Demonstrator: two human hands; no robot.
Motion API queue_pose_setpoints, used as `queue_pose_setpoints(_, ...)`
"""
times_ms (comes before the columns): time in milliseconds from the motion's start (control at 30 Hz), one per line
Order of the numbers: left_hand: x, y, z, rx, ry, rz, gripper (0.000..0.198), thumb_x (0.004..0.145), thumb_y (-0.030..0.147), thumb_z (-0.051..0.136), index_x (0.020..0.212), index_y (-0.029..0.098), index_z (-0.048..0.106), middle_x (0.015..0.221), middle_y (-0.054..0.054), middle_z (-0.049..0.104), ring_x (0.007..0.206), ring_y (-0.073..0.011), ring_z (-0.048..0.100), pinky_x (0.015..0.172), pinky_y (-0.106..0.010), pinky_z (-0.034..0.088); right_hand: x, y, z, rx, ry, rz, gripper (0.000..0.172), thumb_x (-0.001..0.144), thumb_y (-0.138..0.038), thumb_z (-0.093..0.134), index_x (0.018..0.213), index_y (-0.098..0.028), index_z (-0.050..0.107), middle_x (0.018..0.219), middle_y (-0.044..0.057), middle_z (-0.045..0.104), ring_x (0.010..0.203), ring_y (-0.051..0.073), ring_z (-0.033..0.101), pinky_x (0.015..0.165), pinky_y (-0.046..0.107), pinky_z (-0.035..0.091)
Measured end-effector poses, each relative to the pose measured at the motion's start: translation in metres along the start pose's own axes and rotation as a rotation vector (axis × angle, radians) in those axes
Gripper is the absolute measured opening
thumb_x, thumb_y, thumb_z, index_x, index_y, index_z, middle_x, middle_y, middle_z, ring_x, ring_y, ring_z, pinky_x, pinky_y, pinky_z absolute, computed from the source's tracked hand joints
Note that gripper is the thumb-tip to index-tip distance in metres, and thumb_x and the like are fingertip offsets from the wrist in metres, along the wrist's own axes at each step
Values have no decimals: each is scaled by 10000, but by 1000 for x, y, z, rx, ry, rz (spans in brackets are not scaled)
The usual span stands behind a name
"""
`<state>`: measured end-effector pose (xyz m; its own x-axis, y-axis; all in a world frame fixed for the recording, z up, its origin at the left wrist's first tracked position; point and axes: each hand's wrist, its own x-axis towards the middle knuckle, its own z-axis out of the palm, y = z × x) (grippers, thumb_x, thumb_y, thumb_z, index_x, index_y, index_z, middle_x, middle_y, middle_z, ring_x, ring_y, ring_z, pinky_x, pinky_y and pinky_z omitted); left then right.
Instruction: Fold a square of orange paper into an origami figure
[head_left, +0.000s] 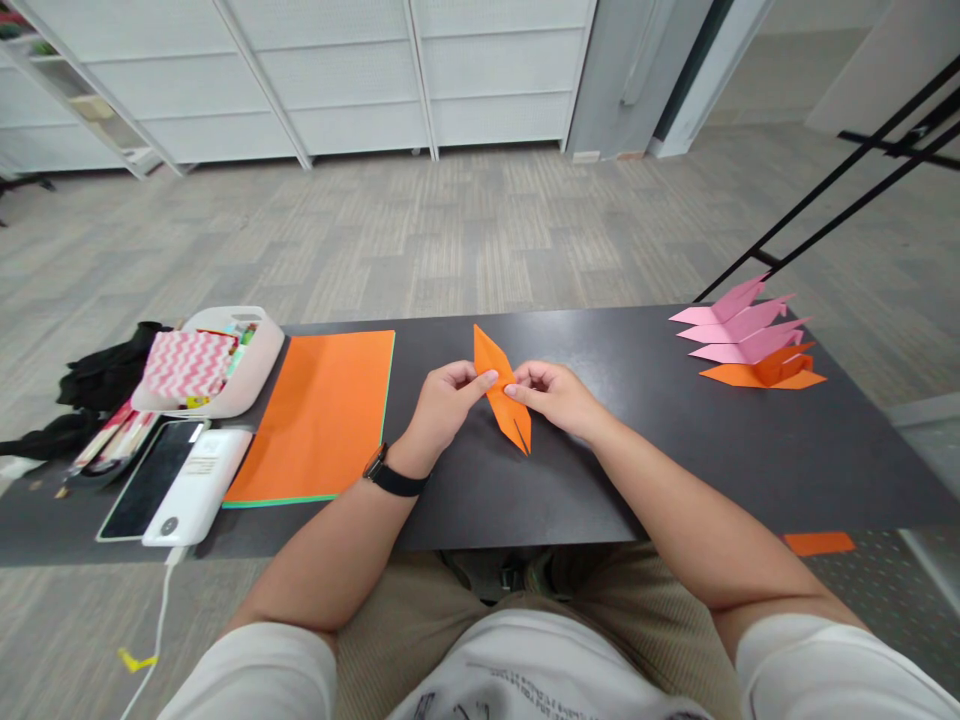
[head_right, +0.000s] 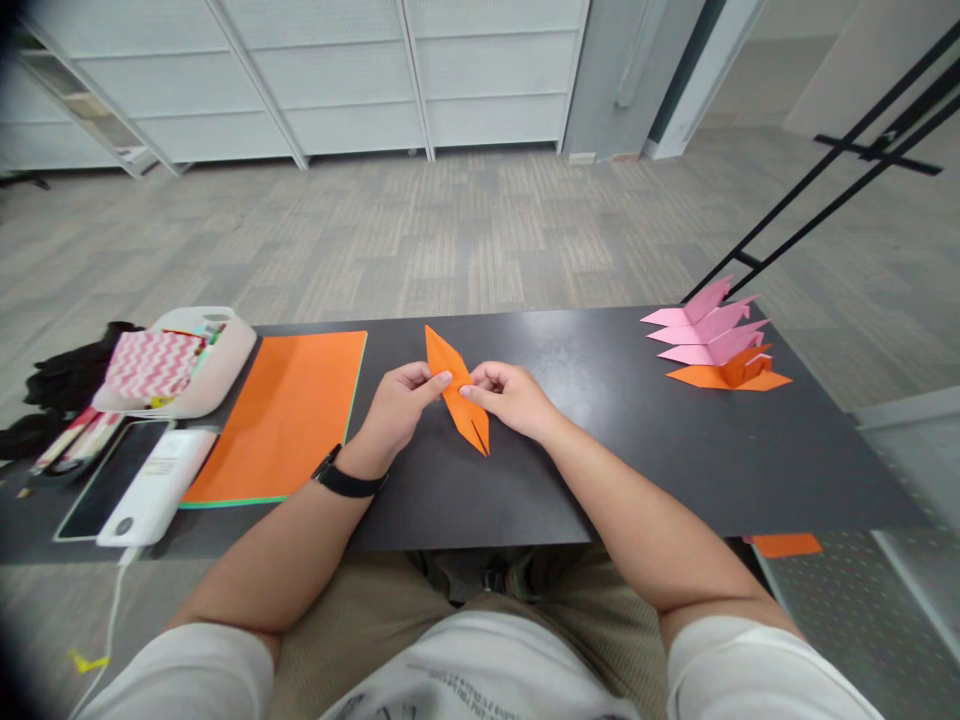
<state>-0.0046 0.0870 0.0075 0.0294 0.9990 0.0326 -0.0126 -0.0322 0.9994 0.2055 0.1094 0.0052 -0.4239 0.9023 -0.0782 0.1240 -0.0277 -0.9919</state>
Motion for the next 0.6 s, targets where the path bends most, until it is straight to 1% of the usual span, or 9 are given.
queue_pose_setpoints(67,0,-2,1,-5,-10,-19,443,820,528,875,692,185,625,701,24,642,658,-109,541,673,-258,465,-1,-1,1,-20,2,-25,462,801,-667,840,888,-232,710,741,-27,669,657,141,553,635,291,427)
queue_pose_setpoints(200,1,-4,2,14,-37,-52,461,803,538,887,697,187,608,691,25,636,659,-112,562,671,-255,482,0,1,1,-83,26,-34,466,845,-670,776,784,-228,643,692,-39,602,616,128,489,601,286,366)
queue_pose_setpoints(300,3,-5,2,-39,-109,-111,402,805,527,878,917,186,697,822,-3,724,738,-142,662,731,-278,557,1,5,-1,-190,69,6,451,849,-650,750,751,-228,625,674,-34,610,600,132,490,586,289,352)
queue_pose_setpoints(367,5,-5,2,-41,-145,-137,445,830,498,849,1113,187,702,888,-13,756,774,-159,707,772,-302,590,1,5,-2,-313,99,19,408,877,-606,726,746,-229,642,677,-24,635,612,144,525,600,297,375)
queue_pose_setpoints(400,6,-6,1,-8,-140,-138,459,847,471,832,1177,188,684,875,-7,757,762,-159,712,774,-304,591,0,5,-3,-381,109,12,376,897,-574,717,758,-230,660,689,-18,654,628,152,552,617,303,397)
queue_pose_setpoints(433,7,-7,0,46,-122,-133,458,866,440,815,1218,190,664,839,6,750,731,-155,707,761,-299,584,-1,4,-3,-448,126,-10,327,912,-535,718,793,-232,686,716,-11,679,653,162,582,642,309,424)
queue_pose_setpoints(500,8,-10,-3,188,-83,-126,474,890,377,796,1292,203,614,784,30,744,669,-152,694,714,-285,555,-3,2,-5,-566,190,-112,207,920,-444,744,951,-240,746,837,12,735,755,190,648,724,332,486)
queue_pose_setpoints(533,9,-12,-4,264,-71,-120,488,898,353,793,1319,214,590,782,33,753,663,-156,698,701,-282,541,-4,1,-6,-618,227,-187,202,922,-397,754,1055,-244,760,920,30,750,831,208,673,782,350,513)
queue_pose_setpoints(600,9,-16,-6,415,-64,-88,485,918,322,782,1341,236,561,817,28,782,697,-172,724,699,-286,520,-5,1,-9,-716,255,-352,274,941,-327,749,1205,-255,764,1071,68,740,995,244,684,912,397,536)
